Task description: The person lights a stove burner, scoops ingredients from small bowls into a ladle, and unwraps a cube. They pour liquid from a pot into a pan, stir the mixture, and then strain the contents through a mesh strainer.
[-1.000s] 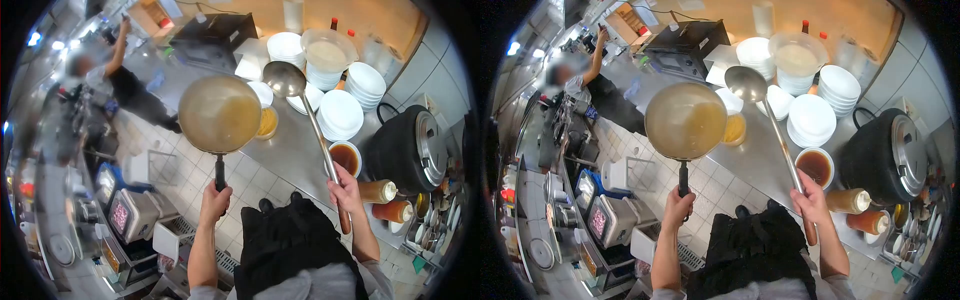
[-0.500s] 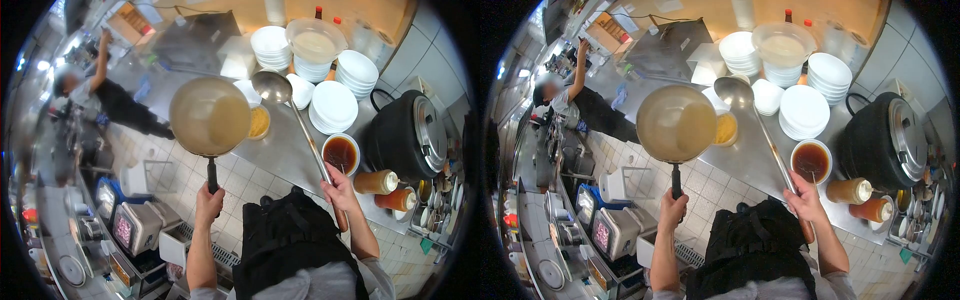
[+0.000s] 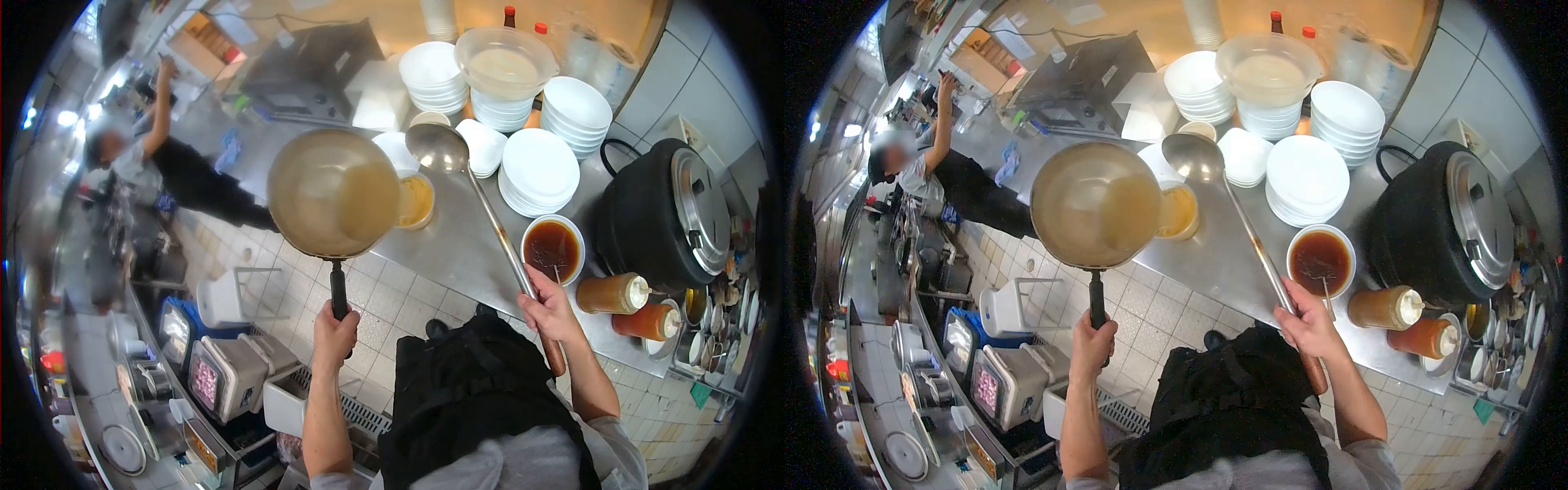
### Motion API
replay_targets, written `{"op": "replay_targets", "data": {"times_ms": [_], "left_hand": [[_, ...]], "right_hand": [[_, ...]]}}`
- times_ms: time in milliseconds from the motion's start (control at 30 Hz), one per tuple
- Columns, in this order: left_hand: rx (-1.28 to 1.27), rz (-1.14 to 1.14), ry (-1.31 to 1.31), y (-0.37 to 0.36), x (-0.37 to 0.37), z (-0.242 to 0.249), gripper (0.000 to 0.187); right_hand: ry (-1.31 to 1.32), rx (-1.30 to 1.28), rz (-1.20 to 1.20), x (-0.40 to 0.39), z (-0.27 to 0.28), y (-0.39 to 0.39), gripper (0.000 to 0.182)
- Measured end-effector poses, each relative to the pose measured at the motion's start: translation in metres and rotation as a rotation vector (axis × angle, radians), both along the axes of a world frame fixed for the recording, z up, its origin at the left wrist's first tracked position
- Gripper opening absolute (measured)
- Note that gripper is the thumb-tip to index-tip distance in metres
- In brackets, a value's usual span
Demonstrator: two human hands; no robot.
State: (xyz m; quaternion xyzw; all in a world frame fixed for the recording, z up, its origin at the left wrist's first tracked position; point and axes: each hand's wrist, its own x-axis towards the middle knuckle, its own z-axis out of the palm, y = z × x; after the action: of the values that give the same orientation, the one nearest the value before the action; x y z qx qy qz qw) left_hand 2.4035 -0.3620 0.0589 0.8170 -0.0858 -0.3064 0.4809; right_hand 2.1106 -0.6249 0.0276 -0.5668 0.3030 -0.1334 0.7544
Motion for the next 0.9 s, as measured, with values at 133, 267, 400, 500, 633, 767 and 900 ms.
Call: {"op": "replay_targets", "data": {"times_ms": [133, 267, 400, 500, 633, 767, 900], "left_hand": [[0.013, -0.008, -0.026, -0.001, 0.002, 0.004, 0.015], [0.041, -0.006, -0.040, -0.002, 0.001, 0.010, 0.015], [0.053, -0.018, -0.044, -0.001, 0.002, 0.012, 0.014], [0.043, -0.018, -0.043, -0.001, 0.003, 0.012, 0.013], [0.065, -0.008, -0.067, 0.000, 0.004, 0.012, 0.013], [0.071, -0.011, -0.074, 0.002, 0.007, 0.011, 0.012], [0.080, -0.009, -0.086, 0.004, 0.008, 0.011, 0.012]], "right_hand": [[0.007, 0.018, 0.001, 0.001, 0.004, 0.000, 0.062], [0.009, 0.019, -0.004, 0.001, 0.004, 0.002, 0.062], [0.018, 0.014, -0.003, -0.001, 0.002, 0.002, 0.063], [0.032, -0.001, -0.002, -0.002, -0.001, 0.003, 0.063], [0.024, 0.011, -0.013, -0.003, -0.002, 0.005, 0.063], [0.023, 0.012, -0.026, -0.002, -0.002, 0.007, 0.063], [0.021, 0.010, -0.039, -0.001, -0.001, 0.009, 0.064]]}}
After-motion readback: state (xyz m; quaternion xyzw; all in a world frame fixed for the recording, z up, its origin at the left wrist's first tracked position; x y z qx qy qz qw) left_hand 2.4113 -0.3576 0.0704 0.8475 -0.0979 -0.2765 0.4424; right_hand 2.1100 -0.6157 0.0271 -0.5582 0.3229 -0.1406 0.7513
